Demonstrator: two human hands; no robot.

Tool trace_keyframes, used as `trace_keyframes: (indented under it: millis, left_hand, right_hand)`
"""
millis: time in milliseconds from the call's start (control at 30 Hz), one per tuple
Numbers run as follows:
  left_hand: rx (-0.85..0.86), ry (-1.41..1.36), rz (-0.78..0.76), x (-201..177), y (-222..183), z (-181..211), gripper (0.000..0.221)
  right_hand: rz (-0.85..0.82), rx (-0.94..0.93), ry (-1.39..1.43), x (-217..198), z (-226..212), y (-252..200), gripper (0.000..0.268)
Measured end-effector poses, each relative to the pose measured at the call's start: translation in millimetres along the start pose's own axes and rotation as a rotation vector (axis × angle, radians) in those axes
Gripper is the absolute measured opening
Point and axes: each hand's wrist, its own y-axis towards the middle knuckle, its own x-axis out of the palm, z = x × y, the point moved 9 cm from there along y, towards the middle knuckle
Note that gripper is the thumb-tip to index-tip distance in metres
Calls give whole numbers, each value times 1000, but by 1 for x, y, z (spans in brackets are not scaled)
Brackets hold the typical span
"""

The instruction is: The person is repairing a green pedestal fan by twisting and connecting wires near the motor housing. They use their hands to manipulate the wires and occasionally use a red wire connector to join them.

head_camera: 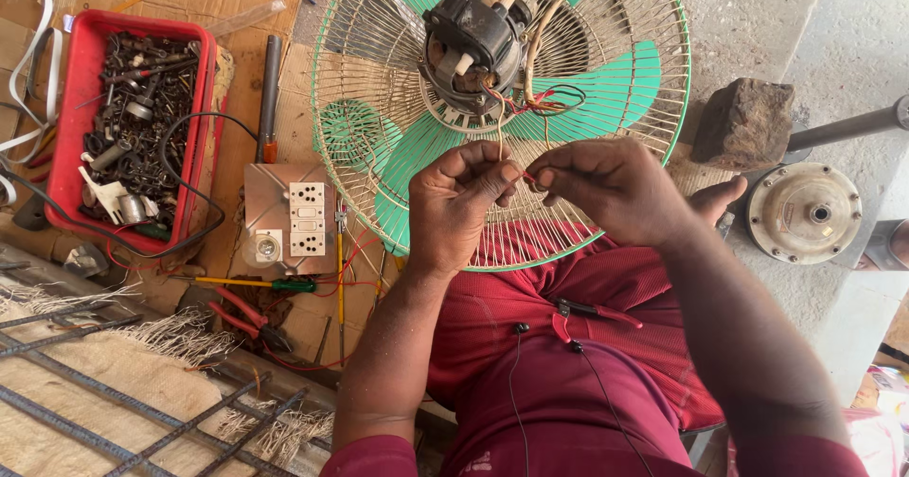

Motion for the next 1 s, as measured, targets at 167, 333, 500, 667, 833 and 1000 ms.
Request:
trace_keyframes:
  millis: [167, 333, 500, 667, 833, 1000]
  left_hand:
    - [-46, -4, 10, 1, 2, 4, 17]
    - [-77, -32, 9, -2, 6, 1, 17]
    - [-85, -14, 52, -3, 7, -5, 15]
    - [-93, -24, 96, -2, 3, -11, 17]
    - [-72, -13, 77, -4, 0, -9, 17]
    - [-58, -15, 43, -1, 3, -9, 15]
  right_hand:
    - [-114, -92, -201, -3, -26, 17, 17]
    - [-189, -37, -132, 4, -27, 28, 16]
    - [-169, 162, -158, 6, -8, 28, 14]
    - [-28, 132, -164, 6, -5, 23, 10]
    - [75, -9, -202, 8, -10, 19, 7]
    - [162, -62, -302, 14, -8, 18, 10]
